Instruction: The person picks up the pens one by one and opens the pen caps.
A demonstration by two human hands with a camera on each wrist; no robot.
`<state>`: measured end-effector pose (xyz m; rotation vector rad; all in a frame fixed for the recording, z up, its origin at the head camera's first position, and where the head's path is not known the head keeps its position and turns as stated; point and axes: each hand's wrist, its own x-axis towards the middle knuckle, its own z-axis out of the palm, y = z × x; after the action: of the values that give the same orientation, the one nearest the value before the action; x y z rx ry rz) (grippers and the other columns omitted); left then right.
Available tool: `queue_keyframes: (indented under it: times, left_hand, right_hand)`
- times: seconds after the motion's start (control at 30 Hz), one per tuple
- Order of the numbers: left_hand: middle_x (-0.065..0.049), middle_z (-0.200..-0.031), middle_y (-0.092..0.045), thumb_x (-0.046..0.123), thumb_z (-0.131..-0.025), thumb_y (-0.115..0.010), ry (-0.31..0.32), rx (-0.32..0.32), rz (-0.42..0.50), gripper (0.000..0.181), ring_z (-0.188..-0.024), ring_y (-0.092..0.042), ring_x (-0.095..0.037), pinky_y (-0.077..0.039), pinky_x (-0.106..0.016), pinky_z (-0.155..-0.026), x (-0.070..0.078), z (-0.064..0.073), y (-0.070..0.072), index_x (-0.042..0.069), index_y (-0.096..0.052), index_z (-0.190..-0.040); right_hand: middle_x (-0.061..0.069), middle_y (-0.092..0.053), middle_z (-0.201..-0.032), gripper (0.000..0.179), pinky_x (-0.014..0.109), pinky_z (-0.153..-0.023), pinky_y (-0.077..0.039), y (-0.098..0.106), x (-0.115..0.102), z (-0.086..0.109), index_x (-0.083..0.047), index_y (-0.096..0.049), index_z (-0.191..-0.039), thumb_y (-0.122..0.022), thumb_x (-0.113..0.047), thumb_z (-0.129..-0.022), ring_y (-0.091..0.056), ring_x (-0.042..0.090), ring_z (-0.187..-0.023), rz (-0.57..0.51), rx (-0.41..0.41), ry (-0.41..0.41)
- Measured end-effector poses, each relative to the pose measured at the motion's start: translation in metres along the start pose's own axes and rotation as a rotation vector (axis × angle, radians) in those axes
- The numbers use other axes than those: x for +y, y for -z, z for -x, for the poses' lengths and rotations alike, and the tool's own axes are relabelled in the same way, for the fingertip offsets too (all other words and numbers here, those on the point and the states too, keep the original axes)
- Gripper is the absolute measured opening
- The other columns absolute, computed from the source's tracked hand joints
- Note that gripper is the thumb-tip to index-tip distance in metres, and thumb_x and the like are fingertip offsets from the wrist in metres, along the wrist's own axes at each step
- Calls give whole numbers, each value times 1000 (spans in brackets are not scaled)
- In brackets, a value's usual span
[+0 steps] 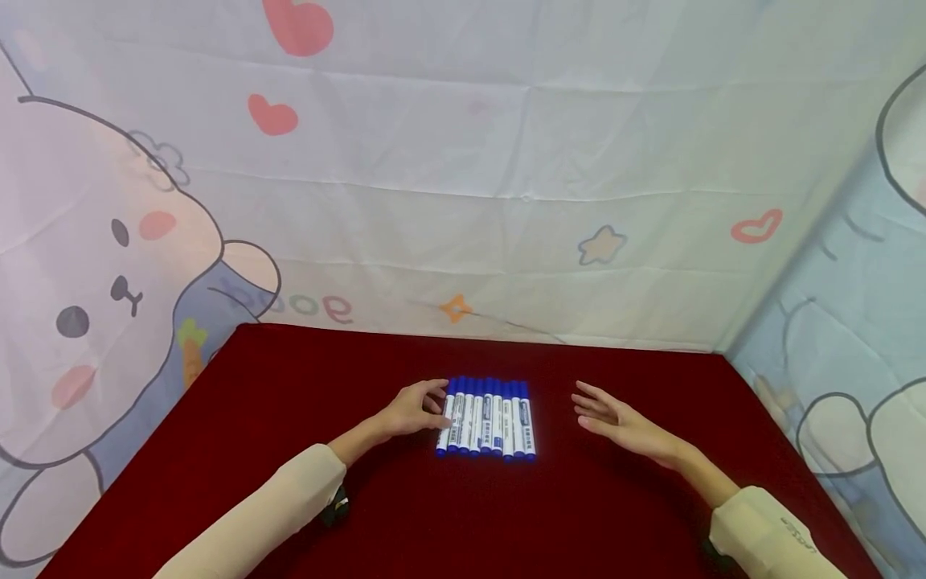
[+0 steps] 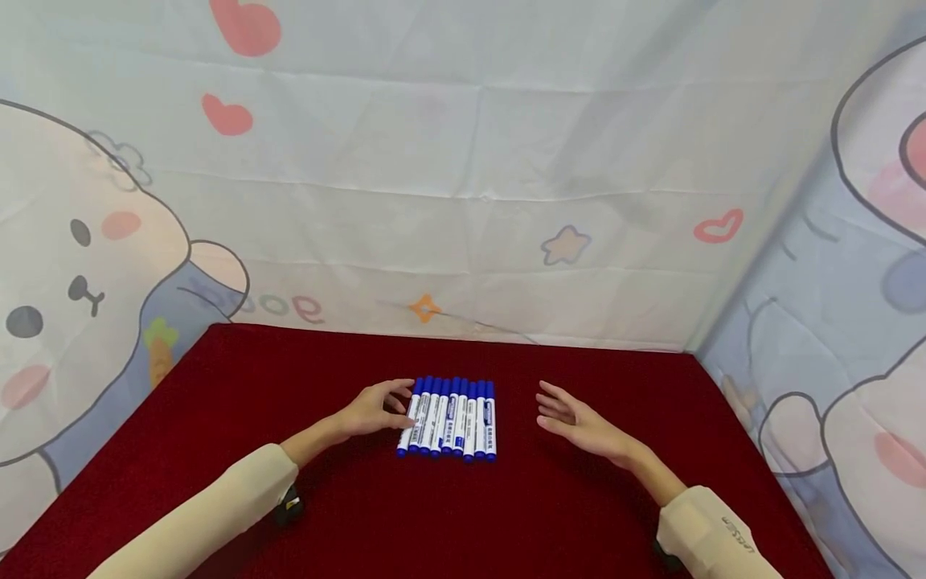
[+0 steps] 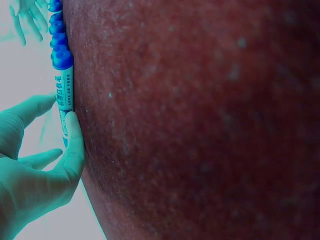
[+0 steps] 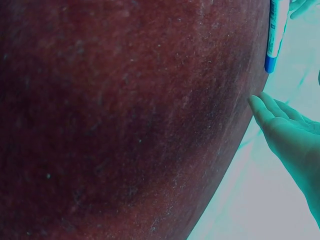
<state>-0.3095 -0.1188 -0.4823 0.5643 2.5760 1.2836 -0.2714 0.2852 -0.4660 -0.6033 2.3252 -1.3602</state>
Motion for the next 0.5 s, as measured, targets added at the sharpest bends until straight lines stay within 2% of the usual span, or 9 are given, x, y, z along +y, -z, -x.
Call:
queue_keyframes:
  times: [0.2,0.27,0.37,0.5]
  left_hand:
    - [-29,-125,-62,5,-82,-82,-74,34,-69,72,-99,-69,-31,-59,-32,-81,2,2,-4,-16,-47,-142]
    - [-30,-121,-63,4,-81,-81,-80,49,-97,71,-94,-69,-30,-59,-31,-79,4,3,-5,-17,-48,-140]
    - [-29,-118,-64,3,-78,-82,-52,77,-151,72,-87,-70,-28,-59,-33,-76,7,3,-6,-16,-49,-139]
    - [-24,-113,-67,5,-74,-86,-1,110,-250,72,-90,-68,-29,-58,-42,-81,10,4,-5,-11,-53,-137]
  right_hand:
    - [27,-21,-167,75,67,-118,-27,-1,2,1,-6,-6,-164,-50,-31,-109,-22,48,-153,12,-3,-19]
    - [27,-21,-167,75,67,-118,-28,-1,2,1,-6,-6,-164,-50,-31,-109,-22,49,-153,16,-4,-21]
    - [27,-21,-166,75,68,-117,-28,-1,3,2,-6,-7,-164,-50,-31,-108,-22,49,-153,24,-2,-21]
    - [28,-23,-166,75,68,-117,-28,-1,4,3,-5,-7,-164,-51,-31,-108,-22,49,-153,36,3,-33]
